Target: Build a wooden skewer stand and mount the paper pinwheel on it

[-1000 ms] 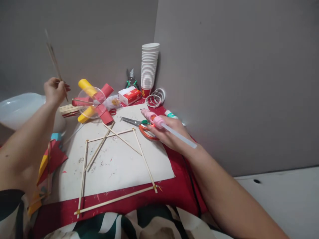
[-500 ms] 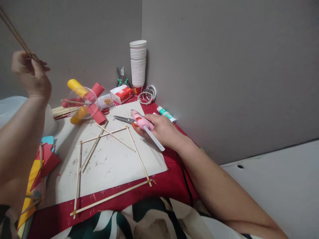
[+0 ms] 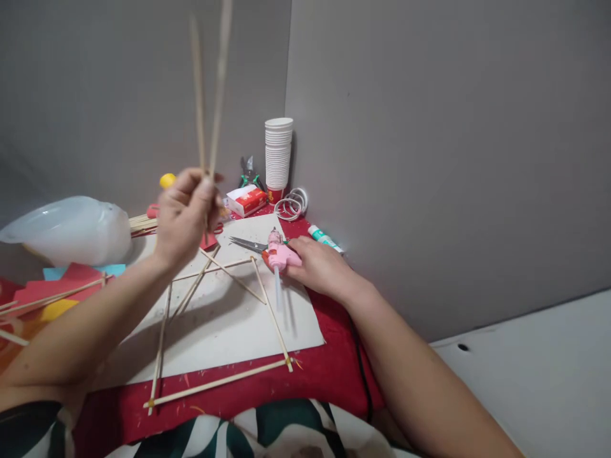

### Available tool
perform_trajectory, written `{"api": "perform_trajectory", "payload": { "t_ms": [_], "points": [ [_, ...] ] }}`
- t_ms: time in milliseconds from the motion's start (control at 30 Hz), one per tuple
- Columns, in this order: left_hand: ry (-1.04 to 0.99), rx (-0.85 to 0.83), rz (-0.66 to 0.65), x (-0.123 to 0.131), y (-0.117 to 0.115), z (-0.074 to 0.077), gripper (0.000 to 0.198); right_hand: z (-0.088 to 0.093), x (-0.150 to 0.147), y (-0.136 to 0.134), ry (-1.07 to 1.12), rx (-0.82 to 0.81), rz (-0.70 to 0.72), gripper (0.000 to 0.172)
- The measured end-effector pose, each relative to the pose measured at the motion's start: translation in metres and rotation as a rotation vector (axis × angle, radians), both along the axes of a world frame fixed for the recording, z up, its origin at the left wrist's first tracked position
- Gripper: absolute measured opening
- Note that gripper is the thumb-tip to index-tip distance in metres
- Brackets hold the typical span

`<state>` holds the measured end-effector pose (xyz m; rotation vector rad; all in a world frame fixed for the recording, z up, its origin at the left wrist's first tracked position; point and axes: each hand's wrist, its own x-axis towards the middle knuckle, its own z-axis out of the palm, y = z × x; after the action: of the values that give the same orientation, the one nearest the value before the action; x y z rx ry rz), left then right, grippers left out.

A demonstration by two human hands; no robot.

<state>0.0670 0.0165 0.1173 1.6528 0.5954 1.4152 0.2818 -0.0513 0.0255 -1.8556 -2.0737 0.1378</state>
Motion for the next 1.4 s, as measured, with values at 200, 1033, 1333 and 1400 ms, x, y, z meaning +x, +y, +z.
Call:
{"api": "perform_trajectory", "payload": {
  "t_ms": [200,1033,1333,1400],
  "points": [
    [0.063,-0.558,-0.355,-0.005,-0.058,-0.034,0.028,-0.002,0.007,0.007,-0.026,-0.076,-0.101,0.028],
    [-0.030,-0.999,-0.366,-0.043,-0.114,-0.086,0.005,-0.004,0.012,0.013,-0.085,-0.213,-0.144,0.044],
    [-0.046,-0.994,-0.266,-0.048,-0.118,-0.092,0.005,0.000,0.018,0.004,-0.106,-0.220,-0.103,0.050],
    [-0.050,-0.963,-0.295,-0.050,-0.117,-0.094,0.015,0.004,0.013,-0.003,0.029,-0.063,-0.087,0.048]
  ]
}}
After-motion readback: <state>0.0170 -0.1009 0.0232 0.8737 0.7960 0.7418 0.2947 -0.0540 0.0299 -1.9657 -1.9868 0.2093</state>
